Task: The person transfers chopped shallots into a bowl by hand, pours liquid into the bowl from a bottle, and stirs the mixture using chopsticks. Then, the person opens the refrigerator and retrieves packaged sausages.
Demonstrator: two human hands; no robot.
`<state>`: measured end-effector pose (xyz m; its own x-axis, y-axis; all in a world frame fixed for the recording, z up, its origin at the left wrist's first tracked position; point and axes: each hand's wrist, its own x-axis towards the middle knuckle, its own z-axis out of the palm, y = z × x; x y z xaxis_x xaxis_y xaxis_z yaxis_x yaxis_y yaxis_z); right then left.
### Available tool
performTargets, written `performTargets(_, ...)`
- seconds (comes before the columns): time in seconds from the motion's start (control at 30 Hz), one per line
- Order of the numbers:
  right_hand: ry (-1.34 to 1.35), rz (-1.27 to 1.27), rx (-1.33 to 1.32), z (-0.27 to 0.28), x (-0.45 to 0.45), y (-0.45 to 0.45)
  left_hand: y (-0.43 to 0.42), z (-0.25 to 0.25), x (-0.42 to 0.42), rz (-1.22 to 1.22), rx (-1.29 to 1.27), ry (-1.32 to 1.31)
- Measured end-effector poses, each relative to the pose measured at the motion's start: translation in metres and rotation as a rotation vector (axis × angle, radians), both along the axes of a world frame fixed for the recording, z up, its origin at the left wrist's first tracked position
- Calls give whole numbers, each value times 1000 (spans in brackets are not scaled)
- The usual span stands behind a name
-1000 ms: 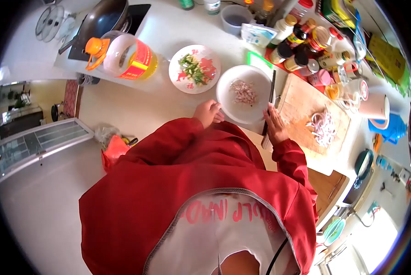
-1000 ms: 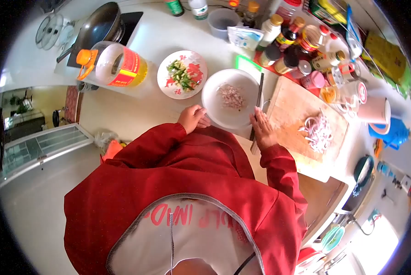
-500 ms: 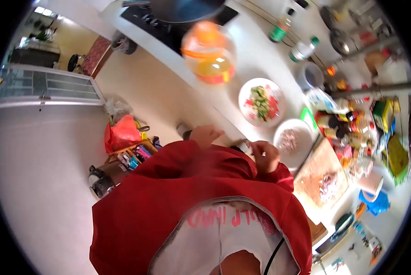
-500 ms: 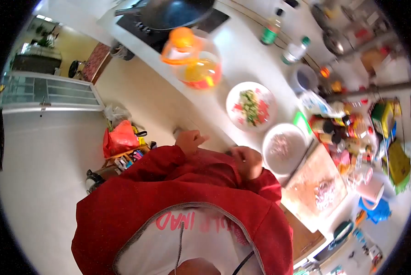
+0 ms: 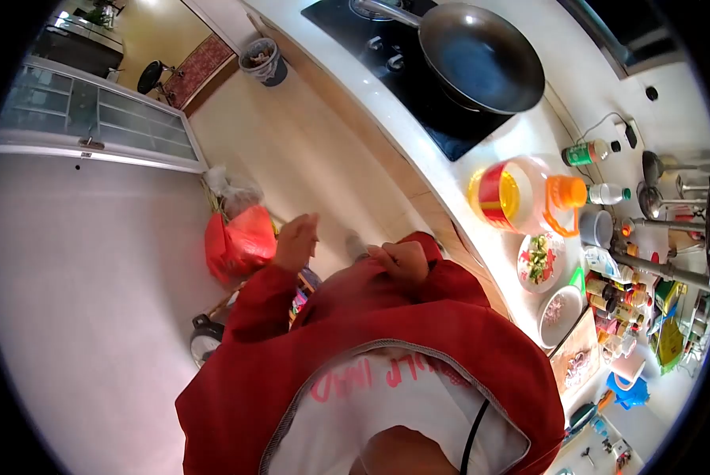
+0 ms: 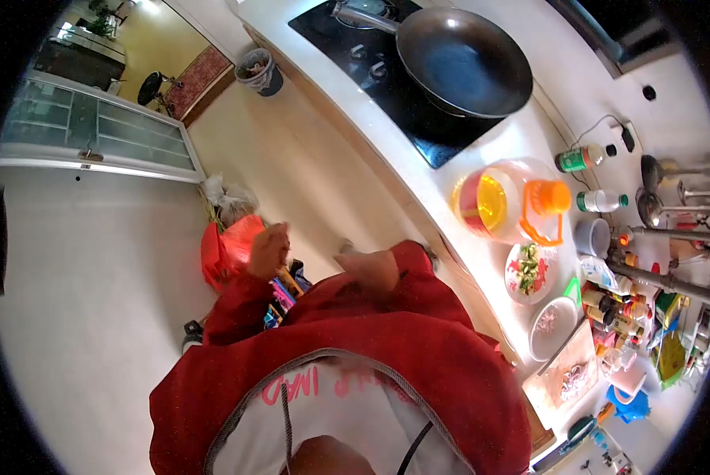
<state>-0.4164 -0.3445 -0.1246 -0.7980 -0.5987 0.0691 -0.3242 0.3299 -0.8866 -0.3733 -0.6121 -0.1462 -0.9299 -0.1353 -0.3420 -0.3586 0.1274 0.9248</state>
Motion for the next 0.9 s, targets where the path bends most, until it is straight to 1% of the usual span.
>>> performTargets(0.07, -89, 49, 102, -15, -14, -31, -34, 77, -22, -157, -71, 423)
performTargets(0.1, -110, 110, 155, -35, -24, -41, -50, 121, -35, -298, 19, 674)
performTargets(0.13, -128, 172, 208, -55, -34, -52, -61, 162, -50, -565, 288, 947)
performTargets(0.17, -112, 204, 123, -77, -44, -62, -70, 199, -66, -908, 605, 1126)
performTargets(0.2, -96, 241, 35, -96, -55, -73, -69, 235, -76, -1198, 825, 1208)
performTargets(0.23, -188, 290, 47, -94, -78, -89, -67, 263, -86, -1406, 952, 1233)
performTargets(0.27, -281, 336, 65, -91, -102, -105, -67, 278, -100, -1527, 998, 1237)
performTargets(0.3, -371, 377, 86, -87, -125, -121, -73, 287, -119, -1498, 896, 1228)
performTargets(0.37, -215, 416, 240, -79, -173, -160, -88, 295, -155, -1429, 694, 1209)
performTargets(0.4, -257, 401, 257, -75, -191, -178, -102, 297, -167, -1385, 674, 1138)
performTargets(0.5, -318, 401, 319, -54, -264, -240, -135, 309, -199, -1305, 696, 1039)
performTargets(0.57, -343, 464, 389, -38, -299, -283, -163, 318, -217, -1197, 601, 1052)
performTargets(0.6, -364, 481, 356, -44, -308, -306, -178, 321, -227, -1139, 540, 1067)
performTargets(0.67, -257, 604, 306, -94, -320, -354, -212, 321, -246, -994, 418, 1160)
performTargets(0.77, -258, 676, 291, -70, -358, -436, -276, 311, -276, -817, 263, 1222)
performTargets(0.83, -204, 720, 273, -91, -378, -495, -334, 299, -298, -720, 188, 1254)
performTargets(0.9, -390, 728, 250, -114, -399, -556, -401, 288, -315, -620, 146, 1283)
